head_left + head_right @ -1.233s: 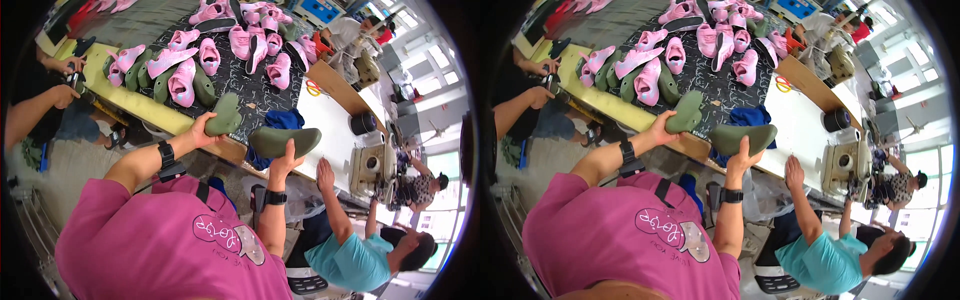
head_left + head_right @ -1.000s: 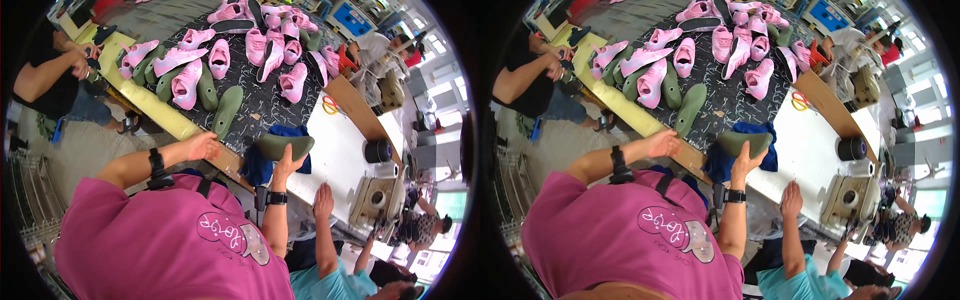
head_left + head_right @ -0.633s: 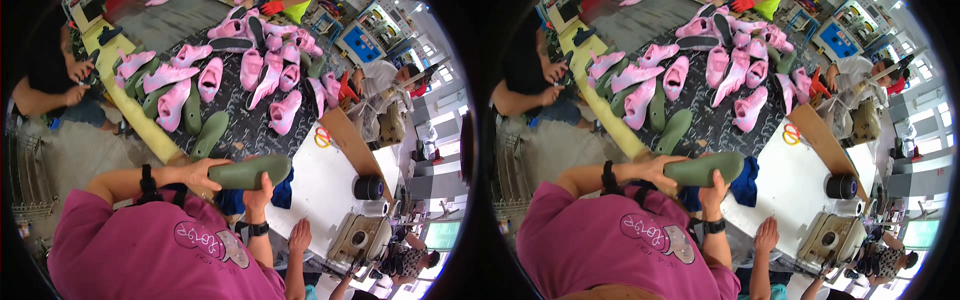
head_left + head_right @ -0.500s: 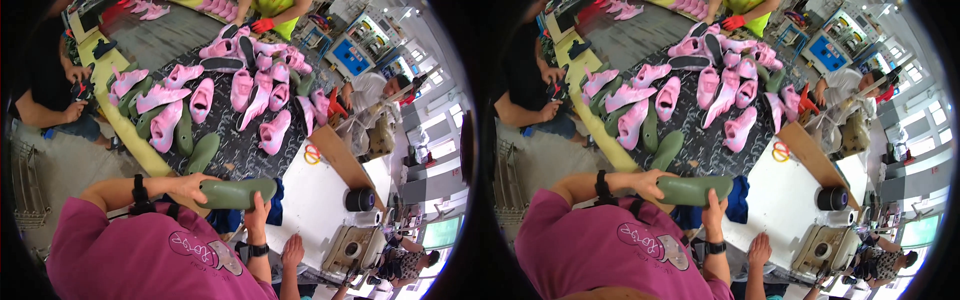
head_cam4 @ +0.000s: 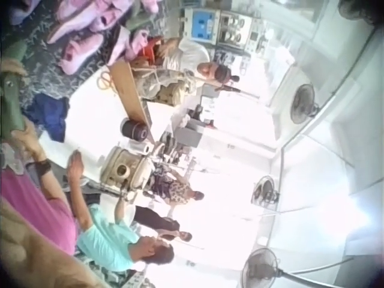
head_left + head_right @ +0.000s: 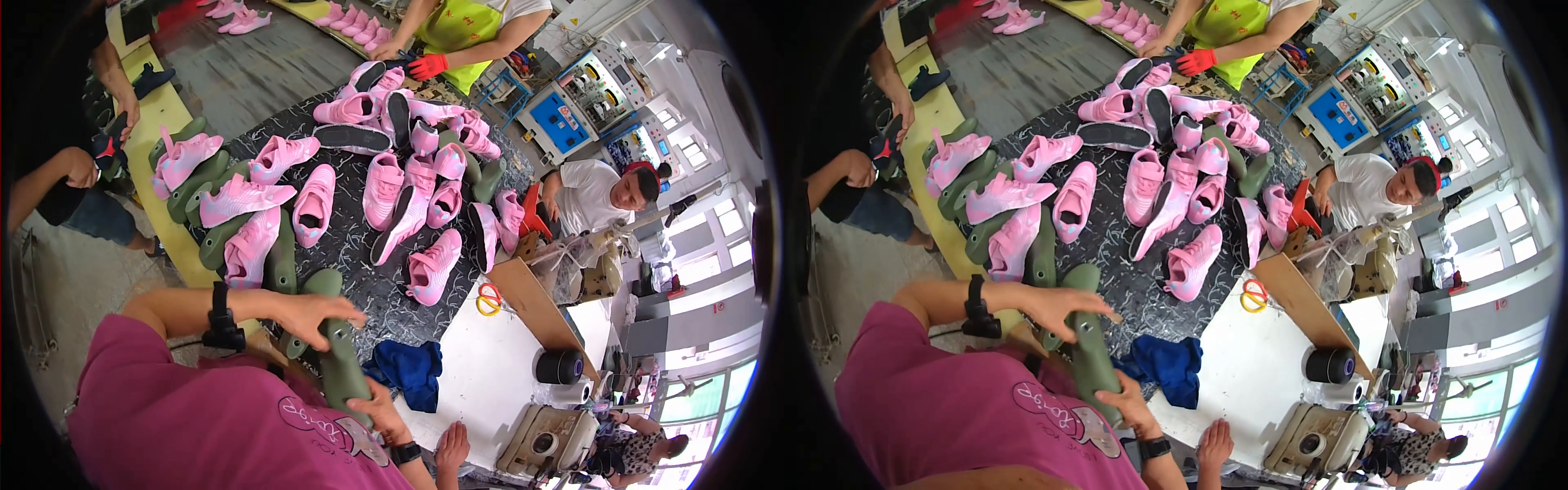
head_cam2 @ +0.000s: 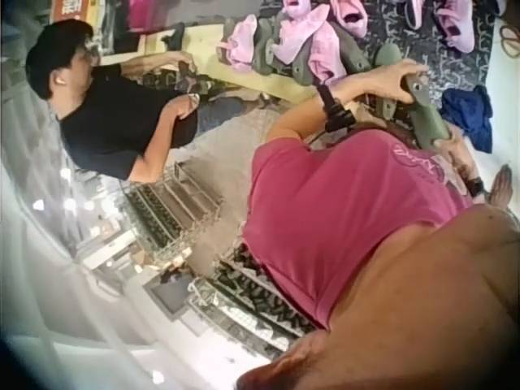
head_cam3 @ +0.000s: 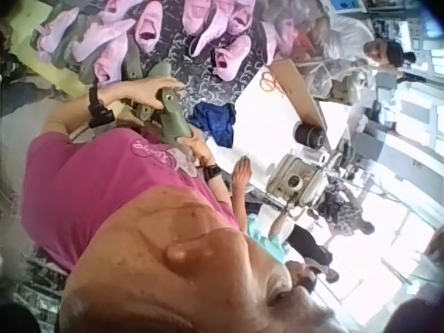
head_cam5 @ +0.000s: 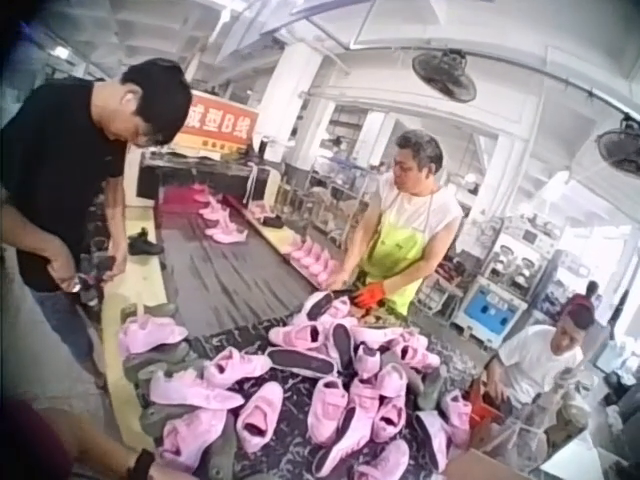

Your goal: Organize and sort green shoe lasts and pink footwear components in a manufacturing environment.

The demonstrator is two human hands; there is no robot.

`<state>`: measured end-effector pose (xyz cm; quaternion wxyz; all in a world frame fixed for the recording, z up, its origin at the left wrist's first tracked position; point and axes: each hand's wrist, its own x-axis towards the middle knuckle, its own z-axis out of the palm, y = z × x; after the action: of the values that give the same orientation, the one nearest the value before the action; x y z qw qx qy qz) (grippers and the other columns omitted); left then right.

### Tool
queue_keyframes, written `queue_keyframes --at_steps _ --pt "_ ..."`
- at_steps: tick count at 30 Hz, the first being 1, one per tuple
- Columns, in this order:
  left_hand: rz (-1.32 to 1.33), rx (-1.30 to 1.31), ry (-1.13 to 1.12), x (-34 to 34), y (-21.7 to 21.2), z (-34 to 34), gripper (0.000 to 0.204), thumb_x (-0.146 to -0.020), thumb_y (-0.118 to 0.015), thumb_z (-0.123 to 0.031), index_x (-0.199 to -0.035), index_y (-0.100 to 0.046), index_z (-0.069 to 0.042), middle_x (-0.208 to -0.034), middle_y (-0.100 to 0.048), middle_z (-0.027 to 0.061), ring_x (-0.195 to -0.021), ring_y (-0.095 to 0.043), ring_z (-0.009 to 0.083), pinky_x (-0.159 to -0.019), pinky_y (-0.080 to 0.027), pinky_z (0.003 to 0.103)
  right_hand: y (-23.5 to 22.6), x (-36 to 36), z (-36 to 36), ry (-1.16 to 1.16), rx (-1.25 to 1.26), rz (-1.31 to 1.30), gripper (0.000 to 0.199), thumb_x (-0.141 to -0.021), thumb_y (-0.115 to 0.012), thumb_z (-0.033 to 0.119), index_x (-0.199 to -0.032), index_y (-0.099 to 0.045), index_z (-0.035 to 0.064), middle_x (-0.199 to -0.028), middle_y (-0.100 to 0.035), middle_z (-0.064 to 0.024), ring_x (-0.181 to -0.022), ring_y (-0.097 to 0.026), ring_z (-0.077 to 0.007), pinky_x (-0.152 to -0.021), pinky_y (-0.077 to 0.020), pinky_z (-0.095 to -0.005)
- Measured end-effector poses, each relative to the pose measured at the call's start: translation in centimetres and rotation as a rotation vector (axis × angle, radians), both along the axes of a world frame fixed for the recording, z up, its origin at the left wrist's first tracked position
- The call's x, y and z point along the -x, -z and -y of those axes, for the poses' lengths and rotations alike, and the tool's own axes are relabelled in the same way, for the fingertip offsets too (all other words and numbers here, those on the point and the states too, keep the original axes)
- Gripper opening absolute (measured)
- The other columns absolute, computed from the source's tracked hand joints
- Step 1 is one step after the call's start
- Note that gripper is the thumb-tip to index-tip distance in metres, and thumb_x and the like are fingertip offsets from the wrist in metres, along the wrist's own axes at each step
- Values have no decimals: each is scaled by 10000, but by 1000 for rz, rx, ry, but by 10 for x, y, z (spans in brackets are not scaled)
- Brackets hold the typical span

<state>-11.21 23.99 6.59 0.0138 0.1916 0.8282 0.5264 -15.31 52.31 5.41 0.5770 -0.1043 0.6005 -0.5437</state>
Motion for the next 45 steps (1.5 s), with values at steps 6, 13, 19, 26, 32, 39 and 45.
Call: queue_keyframes --at_steps 6,13,19,26,32,39,45 --pt "273 -250 -476 -20 37 9 567 -717 -664 -84 -1234 -438 -27 -996 -572 98 -895 -567 174 -784 -470 319 -19 112 88 255 200 -102 524 -720 -669 115 -1172 -450 -34 -984 -581 -104 -840 -584 -183 -740 -495 -304" --pt "332 -313 -374 -63 44 -6 347 -750 -636 -89 -1079 -571 1 -945 -602 89 -860 -608 165 -724 -482 268 -50 308 243 378 505 -153 409 -811 -563 161 -1152 -463 -40 -1104 -554 -142 -1005 -550 -258 -872 -458 -372" --pt "373 -349 -398 -58 37 -4 333 -753 -626 -84 -1074 -573 -11 -930 -598 84 -846 -608 151 -717 -478 266 -13 294 252 239 469 -520 325 -827 -527 82 -1114 -471 -59 -939 -624 -111 -837 -611 -254 -748 -498 -339" --pt "352 -319 -239 -44 22 -25 329 -731 -612 -42 -1056 -578 -1 -921 -610 89 -815 -596 163 -715 -468 270 37 68 36 76 -336 -1545 590 -773 -593 141 -1285 -339 -5 -1246 -421 -227 -1137 -429 -371 -909 -370 -411" --pt "322 -12 78 -19 21 -89 403 -743 -609 -86 -1131 -535 -9 -1111 -544 152 -1030 -529 254 -867 -423 330 108 -37 -59 37 -585 -1472 648 -766 -616 277 -1284 -349 -6 -1400 -211 -237 -1312 -186 -385 -998 -212 -534" --pt "4 190 136 32 57 -173 450 -745 -555 -99 -1167 -457 20 -1161 -476 197 -1079 -477 345 -885 -405 370 99 -17 -40 272 -542 -1613 430 -733 -624 162 -1136 -507 70 -1285 -405 -167 -1233 -335 -321 -922 -283 -526" --pt "192 111 -228 36 74 -173 439 -806 -576 -211 -1172 -465 5 -1121 -515 155 -979 -546 284 -818 -445 342 94 -2 -62 928 -199 -1406 104 -759 -605 81 -850 -638 43 -776 -631 -110 -800 -597 -280 -766 -423 -407"
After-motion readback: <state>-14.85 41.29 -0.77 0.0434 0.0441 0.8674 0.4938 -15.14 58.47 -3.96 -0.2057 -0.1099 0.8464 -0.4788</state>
